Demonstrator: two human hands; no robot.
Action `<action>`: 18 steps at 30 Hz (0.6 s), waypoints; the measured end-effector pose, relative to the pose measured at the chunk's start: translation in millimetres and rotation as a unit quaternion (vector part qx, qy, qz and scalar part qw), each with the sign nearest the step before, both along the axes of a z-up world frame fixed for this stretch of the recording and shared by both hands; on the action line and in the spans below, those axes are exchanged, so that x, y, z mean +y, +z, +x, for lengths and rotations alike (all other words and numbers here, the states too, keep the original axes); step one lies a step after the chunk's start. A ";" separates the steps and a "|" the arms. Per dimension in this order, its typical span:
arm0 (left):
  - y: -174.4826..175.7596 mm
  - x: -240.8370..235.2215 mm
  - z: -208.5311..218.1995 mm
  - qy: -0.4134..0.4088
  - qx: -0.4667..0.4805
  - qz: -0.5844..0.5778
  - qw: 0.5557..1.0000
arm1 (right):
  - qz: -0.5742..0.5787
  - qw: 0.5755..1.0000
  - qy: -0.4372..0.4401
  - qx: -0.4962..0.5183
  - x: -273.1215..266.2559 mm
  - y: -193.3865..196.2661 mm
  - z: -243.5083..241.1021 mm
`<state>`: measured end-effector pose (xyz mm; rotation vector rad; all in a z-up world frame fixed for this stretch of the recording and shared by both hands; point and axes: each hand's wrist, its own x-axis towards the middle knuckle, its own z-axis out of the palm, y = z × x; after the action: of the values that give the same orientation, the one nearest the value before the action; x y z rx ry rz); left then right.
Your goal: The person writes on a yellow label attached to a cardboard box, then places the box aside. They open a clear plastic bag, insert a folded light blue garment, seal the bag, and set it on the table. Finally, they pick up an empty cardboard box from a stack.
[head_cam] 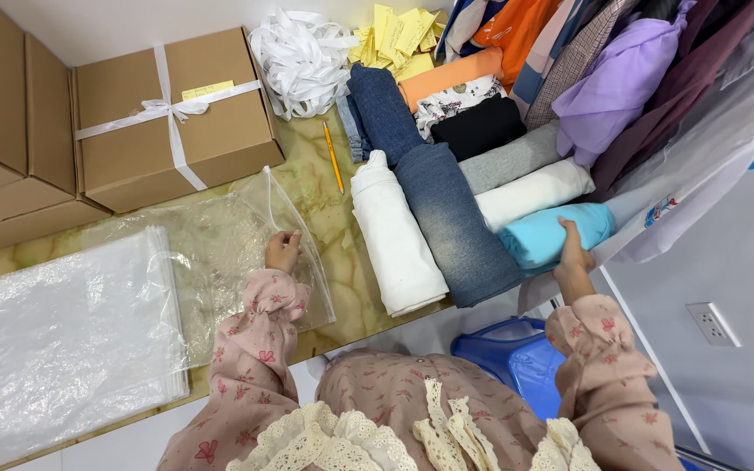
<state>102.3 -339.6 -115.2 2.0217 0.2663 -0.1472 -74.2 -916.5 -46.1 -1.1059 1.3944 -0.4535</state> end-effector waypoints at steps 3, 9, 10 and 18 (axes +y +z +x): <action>5.4 0.4 -3.3 0.017 0.025 -0.021 0.999 | 0.105 0.980 0.086 -0.146 50.5 82.9 5.0; -13.0 5.2 9.2 0.049 0.008 0.094 0.994 | 0.139 0.951 0.162 -0.223 25.6 94.2 28.1; -8.6 4.4 10.1 0.051 0.007 0.095 0.994 | 0.140 0.951 0.163 -0.224 31.5 97.3 34.9; -17.0 7.5 8.6 0.074 -0.091 0.046 0.992 | 0.210 0.907 0.307 -0.196 150.2 102.1 85.9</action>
<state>110.8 -332.1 -132.3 2.0821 0.3095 0.1440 11.7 -766.3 55.9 -0.9632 0.6845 0.0878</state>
